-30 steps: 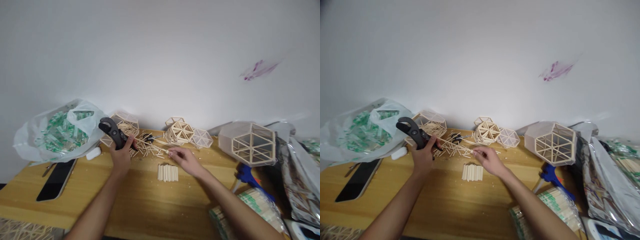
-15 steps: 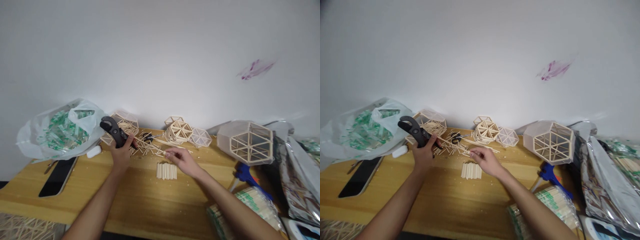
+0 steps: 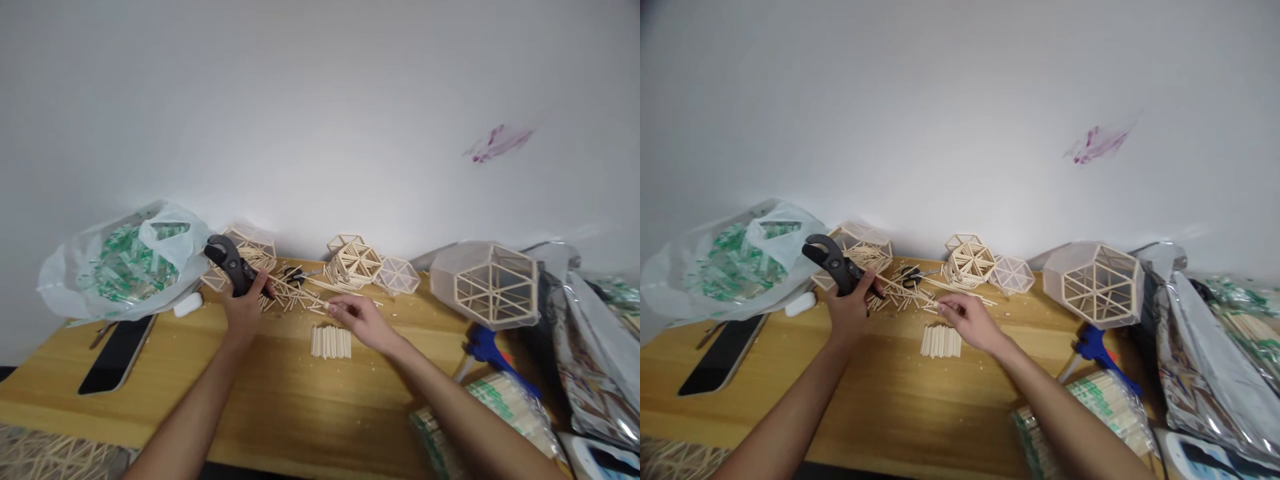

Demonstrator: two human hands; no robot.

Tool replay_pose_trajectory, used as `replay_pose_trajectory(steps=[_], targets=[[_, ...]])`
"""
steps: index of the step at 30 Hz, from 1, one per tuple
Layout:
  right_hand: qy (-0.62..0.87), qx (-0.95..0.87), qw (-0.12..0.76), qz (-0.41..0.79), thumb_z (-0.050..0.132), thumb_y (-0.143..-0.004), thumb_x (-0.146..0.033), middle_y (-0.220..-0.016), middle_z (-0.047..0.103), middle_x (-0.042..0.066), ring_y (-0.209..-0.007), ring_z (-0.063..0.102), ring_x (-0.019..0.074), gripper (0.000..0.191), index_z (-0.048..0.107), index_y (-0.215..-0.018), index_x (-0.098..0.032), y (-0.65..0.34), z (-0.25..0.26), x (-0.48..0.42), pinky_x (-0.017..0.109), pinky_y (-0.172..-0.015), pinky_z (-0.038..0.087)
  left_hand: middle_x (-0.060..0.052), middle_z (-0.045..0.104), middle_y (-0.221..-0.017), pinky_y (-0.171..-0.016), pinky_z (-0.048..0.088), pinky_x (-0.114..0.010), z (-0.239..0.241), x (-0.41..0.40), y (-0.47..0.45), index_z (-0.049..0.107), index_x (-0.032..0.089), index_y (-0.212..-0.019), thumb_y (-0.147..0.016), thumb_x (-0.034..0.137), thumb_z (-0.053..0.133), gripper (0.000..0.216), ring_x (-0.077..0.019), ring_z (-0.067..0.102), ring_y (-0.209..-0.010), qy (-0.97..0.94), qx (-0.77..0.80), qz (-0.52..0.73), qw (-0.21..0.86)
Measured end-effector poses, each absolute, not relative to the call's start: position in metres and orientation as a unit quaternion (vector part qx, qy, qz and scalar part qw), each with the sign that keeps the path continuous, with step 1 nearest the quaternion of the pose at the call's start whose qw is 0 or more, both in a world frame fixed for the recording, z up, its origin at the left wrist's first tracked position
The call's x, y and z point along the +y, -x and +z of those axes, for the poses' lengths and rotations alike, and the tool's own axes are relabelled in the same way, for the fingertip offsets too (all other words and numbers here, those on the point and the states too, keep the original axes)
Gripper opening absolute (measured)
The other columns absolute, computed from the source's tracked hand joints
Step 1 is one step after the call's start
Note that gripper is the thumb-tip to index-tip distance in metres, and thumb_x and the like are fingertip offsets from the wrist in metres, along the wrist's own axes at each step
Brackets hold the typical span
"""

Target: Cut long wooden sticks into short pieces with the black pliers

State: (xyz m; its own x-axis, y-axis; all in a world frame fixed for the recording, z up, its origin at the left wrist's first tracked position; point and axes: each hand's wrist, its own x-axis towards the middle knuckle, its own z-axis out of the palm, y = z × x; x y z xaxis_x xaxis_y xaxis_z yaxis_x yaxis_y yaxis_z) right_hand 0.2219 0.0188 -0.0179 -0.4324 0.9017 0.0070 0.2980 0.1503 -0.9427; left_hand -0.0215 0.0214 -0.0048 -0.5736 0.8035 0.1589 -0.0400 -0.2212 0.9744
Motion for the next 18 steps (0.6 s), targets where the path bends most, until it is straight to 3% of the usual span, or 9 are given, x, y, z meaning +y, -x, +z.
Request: replay_pose_trajectory(steps=[18], targets=[[0.433, -0.698, 0.312, 0.478, 0.061, -0.093, -0.046, -0.075, 0.068, 0.003, -0.066, 0.056, 0.0163, 0.035, 0.075, -0.102, -0.015, -0.2229, -0.0169, 0.0195, 0.027, -0.061, 0.041, 0.002, 0.062, -0.058, -0.053, 0.052, -0.026, -0.0071, 0.0225, 0.0216, 0.066, 0.016, -0.072, -0.073, 0.043, 0.082, 0.031, -0.0119, 0.057, -0.051, -0.347, 0.535, 0.708, 0.304]])
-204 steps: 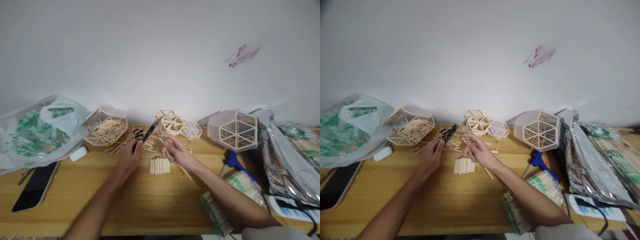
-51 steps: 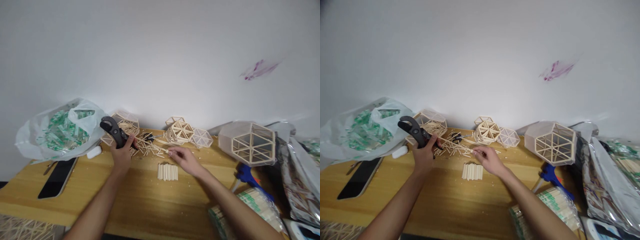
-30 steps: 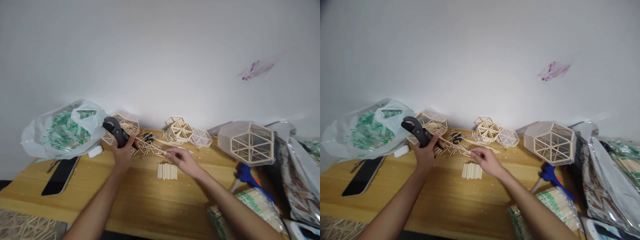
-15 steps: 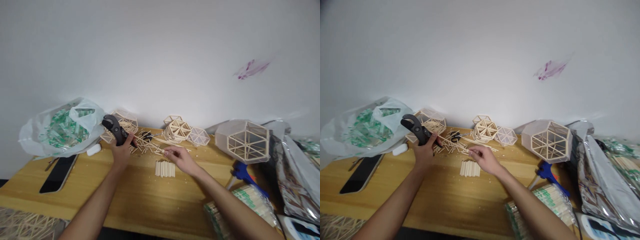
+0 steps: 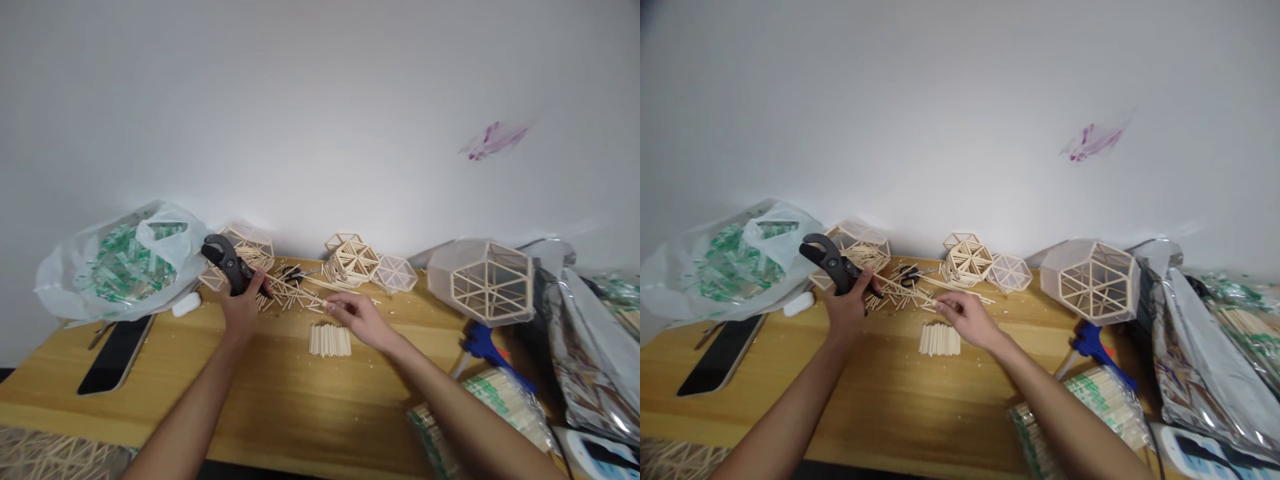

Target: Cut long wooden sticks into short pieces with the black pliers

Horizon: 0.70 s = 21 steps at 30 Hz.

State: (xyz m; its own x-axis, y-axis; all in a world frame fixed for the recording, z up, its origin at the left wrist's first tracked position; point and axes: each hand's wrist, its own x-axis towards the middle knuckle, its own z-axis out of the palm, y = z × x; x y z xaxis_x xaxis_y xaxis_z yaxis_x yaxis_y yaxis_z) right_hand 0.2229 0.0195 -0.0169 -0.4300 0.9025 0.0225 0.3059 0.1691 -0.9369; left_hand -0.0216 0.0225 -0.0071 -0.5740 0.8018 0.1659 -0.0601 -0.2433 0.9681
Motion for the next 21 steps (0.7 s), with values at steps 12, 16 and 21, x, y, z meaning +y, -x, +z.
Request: replay_pose_trajectory(steps=[12, 16, 21], targets=[[0.421, -0.695, 0.320, 0.487, 0.061, -0.094, -0.048, -0.087, 0.075, 0.007, -0.075, 0.065, 0.0201, 0.036, 0.076, -0.105, -0.017, -0.222, -0.017, 0.020, 0.029, -0.065, 0.048, 0.001, 0.063, -0.056, -0.049, 0.049, -0.025, -0.001, 0.020, 0.017, 0.064, 0.016, -0.069, -0.072, 0.042, 0.083, 0.032, -0.0117, 0.056, -0.049, -0.343, 0.540, 0.697, 0.324], [0.425, -0.690, 0.321, 0.490, 0.062, -0.093, -0.050, -0.084, 0.074, 0.007, -0.067, 0.060, 0.0176, 0.039, 0.077, -0.101, -0.016, -0.223, -0.015, 0.019, 0.028, -0.060, 0.044, 0.000, 0.063, -0.056, -0.049, 0.049, -0.025, -0.005, 0.014, 0.004, 0.068, 0.015, -0.070, -0.074, 0.043, 0.081, 0.031, -0.0120, 0.056, -0.048, -0.362, 0.540, 0.665, 0.369], [0.443, -0.673, 0.347, 0.480, 0.069, -0.087, -0.050, -0.076, 0.069, 0.005, -0.064, 0.056, 0.0162, 0.039, 0.078, -0.101, -0.015, -0.222, -0.018, 0.018, 0.027, -0.058, 0.041, -0.001, 0.062, -0.054, -0.050, 0.047, -0.025, -0.008, 0.009, -0.005, 0.070, 0.015, -0.067, -0.079, 0.044, 0.077, 0.033, -0.0115, 0.056, -0.048, -0.383, 0.562, 0.623, 0.386]])
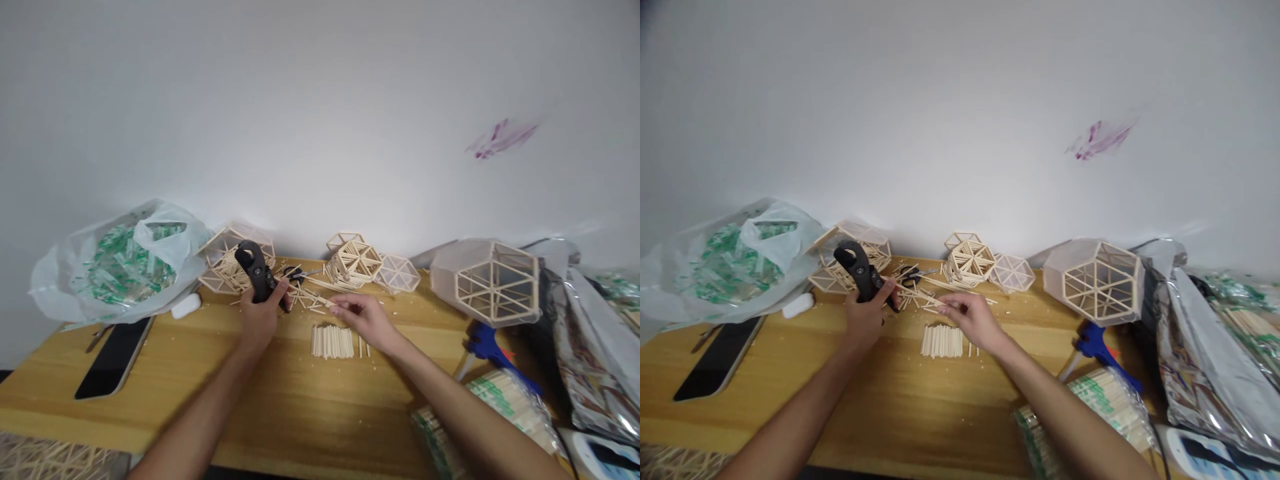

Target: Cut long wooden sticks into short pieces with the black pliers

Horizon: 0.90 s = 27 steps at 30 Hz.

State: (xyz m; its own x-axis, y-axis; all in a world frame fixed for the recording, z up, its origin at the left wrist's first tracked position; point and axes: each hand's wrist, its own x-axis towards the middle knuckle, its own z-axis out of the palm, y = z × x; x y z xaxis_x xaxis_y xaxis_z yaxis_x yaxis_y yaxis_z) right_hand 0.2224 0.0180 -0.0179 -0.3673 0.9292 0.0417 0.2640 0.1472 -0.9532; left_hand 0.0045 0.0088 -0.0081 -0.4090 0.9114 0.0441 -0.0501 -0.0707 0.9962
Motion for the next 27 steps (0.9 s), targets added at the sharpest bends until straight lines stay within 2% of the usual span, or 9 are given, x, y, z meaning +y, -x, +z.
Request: replay_pose_trajectory(steps=[6, 10, 13, 15, 18, 21, 24, 27], targets=[[0.462, -0.681, 0.359, 0.441, 0.072, -0.086, -0.045, -0.072, 0.066, 0.002, -0.061, 0.051, 0.0141, 0.030, 0.076, -0.092, -0.016, -0.218, -0.019, 0.015, 0.026, -0.056, 0.038, -0.001, 0.062, -0.055, -0.053, 0.048, -0.025, -0.007, 0.010, -0.005, 0.068, 0.014, -0.065, -0.078, 0.044, 0.078, 0.034, -0.0119, 0.056, -0.050, -0.377, 0.552, 0.639, 0.381], [0.451, -0.671, 0.381, 0.449, 0.062, -0.093, -0.049, -0.074, 0.065, 0.002, -0.063, 0.054, 0.0149, 0.035, 0.072, -0.102, -0.017, -0.221, -0.015, 0.017, 0.026, -0.057, 0.041, -0.003, 0.067, -0.069, -0.060, 0.052, -0.027, -0.012, 0.011, 0.001, 0.070, 0.015, -0.085, -0.083, 0.049, 0.072, 0.035, -0.0137, 0.061, -0.059, -0.384, 0.480, 0.673, 0.410], [0.448, -0.616, 0.418, 0.496, 0.059, -0.093, -0.055, -0.076, 0.066, 0.003, -0.058, 0.053, 0.0140, 0.042, 0.066, -0.109, -0.016, -0.224, -0.012, 0.021, 0.026, -0.054, 0.041, -0.003, 0.066, -0.075, -0.063, 0.051, -0.027, -0.016, 0.010, 0.007, 0.069, 0.015, -0.099, -0.087, 0.050, 0.066, 0.037, -0.0142, 0.061, -0.064, -0.427, 0.457, 0.667, 0.405], [0.444, -0.588, 0.437, 0.516, 0.061, -0.091, -0.057, -0.074, 0.065, 0.003, -0.056, 0.051, 0.0134, 0.045, 0.064, -0.110, -0.016, -0.225, -0.011, 0.023, 0.026, -0.053, 0.040, -0.002, 0.064, -0.076, -0.065, 0.050, -0.027, -0.017, 0.009, 0.011, 0.067, 0.016, -0.105, -0.091, 0.048, 0.062, 0.036, -0.0139, 0.059, -0.065, -0.482, 0.481, 0.636, 0.363], [0.428, -0.580, 0.452, 0.526, 0.064, -0.090, -0.057, -0.070, 0.064, 0.002, -0.056, 0.049, 0.0131, 0.044, 0.065, -0.108, -0.017, -0.225, -0.007, 0.023, 0.025, -0.053, 0.038, -0.001, 0.064, -0.076, -0.067, 0.049, -0.028, -0.017, 0.008, 0.016, 0.066, 0.017, -0.109, -0.093, 0.043, 0.058, 0.032, -0.0156, 0.059, -0.067, -0.598, 0.550, 0.527, 0.250], [0.412, -0.588, 0.458, 0.524, 0.065, -0.090, -0.054, -0.072, 0.064, 0.002, -0.057, 0.049, 0.0125, 0.039, 0.067, -0.103, -0.017, -0.225, -0.003, 0.022, 0.025, -0.054, 0.038, -0.006, 0.070, -0.094, -0.079, 0.051, -0.034, -0.018, 0.008, 0.017, 0.065, 0.018, -0.111, -0.093, 0.040, 0.058, 0.029, -0.0220, 0.066, -0.085, -0.697, 0.570, 0.409, 0.152], [0.404, -0.598, 0.455, 0.521, 0.064, -0.092, -0.052, -0.073, 0.064, 0.002, -0.058, 0.050, 0.0126, 0.037, 0.069, -0.101, -0.017, -0.225, -0.002, 0.019, 0.025, -0.055, 0.039, -0.011, 0.069, -0.115, -0.092, 0.051, -0.040, -0.018, 0.009, 0.015, 0.061, 0.019, -0.120, -0.094, 0.040, 0.056, 0.033, -0.0267, 0.066, -0.103, -0.740, 0.568, 0.341, 0.115], [0.409, -0.620, 0.450, 0.495, 0.062, -0.093, -0.051, -0.075, 0.065, 0.003, -0.061, 0.052, 0.0138, 0.037, 0.071, -0.104, -0.017, -0.224, -0.005, 0.017, 0.025, -0.057, 0.041, -0.013, 0.068, -0.122, -0.095, 0.051, -0.043, -0.016, 0.007, 0.012, 0.058, 0.018, -0.128, -0.095, 0.041, 0.054, 0.040, -0.0287, 0.065, -0.109, -0.752, 0.571, 0.308, 0.115]])
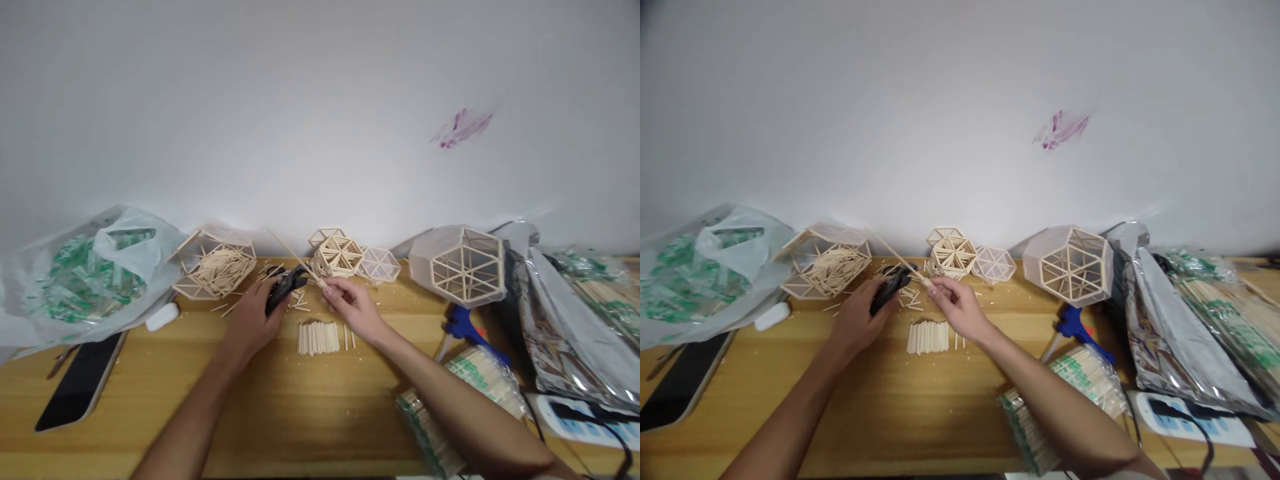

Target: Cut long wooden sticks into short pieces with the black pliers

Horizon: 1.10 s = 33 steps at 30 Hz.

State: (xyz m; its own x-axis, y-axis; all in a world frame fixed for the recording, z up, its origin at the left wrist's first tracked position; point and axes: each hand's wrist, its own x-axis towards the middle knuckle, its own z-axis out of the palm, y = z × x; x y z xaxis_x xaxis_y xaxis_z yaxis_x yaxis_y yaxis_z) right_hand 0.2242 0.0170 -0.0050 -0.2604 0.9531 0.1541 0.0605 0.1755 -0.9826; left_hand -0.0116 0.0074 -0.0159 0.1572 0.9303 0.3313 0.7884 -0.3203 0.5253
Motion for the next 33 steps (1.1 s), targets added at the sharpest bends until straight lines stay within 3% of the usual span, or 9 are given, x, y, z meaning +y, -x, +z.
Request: replay_pose_trajectory(steps=[7, 17, 24, 33], targets=[[0.404, -0.668, 0.437, 0.446, 0.060, -0.095, -0.046, -0.077, 0.066, 0.004, -0.067, 0.054, 0.0159, 0.033, 0.076, -0.099, -0.017, -0.225, -0.014, 0.017, 0.026, -0.061, 0.042, -0.012, 0.065, -0.127, -0.097, 0.051, -0.044, -0.010, 0.000, 0.000, 0.049, 0.025, -0.143, -0.100, 0.041, 0.049, 0.046, -0.0274, 0.064, -0.113, -0.791, 0.529, 0.262, 0.161], [0.400, -0.682, 0.435, 0.431, 0.060, -0.096, -0.042, -0.079, 0.073, 0.005, -0.072, 0.061, 0.0180, 0.033, 0.079, -0.098, -0.015, -0.225, -0.008, 0.019, 0.027, -0.065, 0.044, -0.012, 0.066, -0.124, -0.088, 0.054, -0.042, -0.006, -0.004, -0.004, 0.046, 0.029, -0.147, -0.100, 0.043, 0.048, 0.050, -0.0276, 0.067, -0.106, -0.795, 0.536, 0.224, 0.176], [0.394, -0.695, 0.443, 0.407, 0.060, -0.096, -0.042, -0.084, 0.076, 0.007, -0.078, 0.066, 0.0207, 0.032, 0.080, -0.098, -0.017, -0.226, -0.005, 0.020, 0.030, -0.072, 0.049, -0.013, 0.066, -0.127, -0.092, 0.053, -0.045, -0.003, -0.006, -0.004, 0.045, 0.029, -0.149, -0.099, 0.043, 0.050, 0.052, -0.0291, 0.066, -0.110, -0.799, 0.533, 0.220, 0.169], [0.401, -0.675, 0.424, 0.452, 0.060, -0.095, -0.046, -0.072, 0.068, 0.004, -0.061, 0.052, 0.0145, 0.036, 0.077, -0.087, -0.015, -0.228, -0.004, 0.020, 0.025, -0.056, 0.036, -0.012, 0.066, -0.127, -0.095, 0.053, -0.044, -0.005, -0.006, -0.005, 0.037, 0.031, -0.154, -0.102, 0.035, 0.045, 0.053, -0.0272, 0.066, -0.112, -0.807, 0.516, 0.223, 0.181]])
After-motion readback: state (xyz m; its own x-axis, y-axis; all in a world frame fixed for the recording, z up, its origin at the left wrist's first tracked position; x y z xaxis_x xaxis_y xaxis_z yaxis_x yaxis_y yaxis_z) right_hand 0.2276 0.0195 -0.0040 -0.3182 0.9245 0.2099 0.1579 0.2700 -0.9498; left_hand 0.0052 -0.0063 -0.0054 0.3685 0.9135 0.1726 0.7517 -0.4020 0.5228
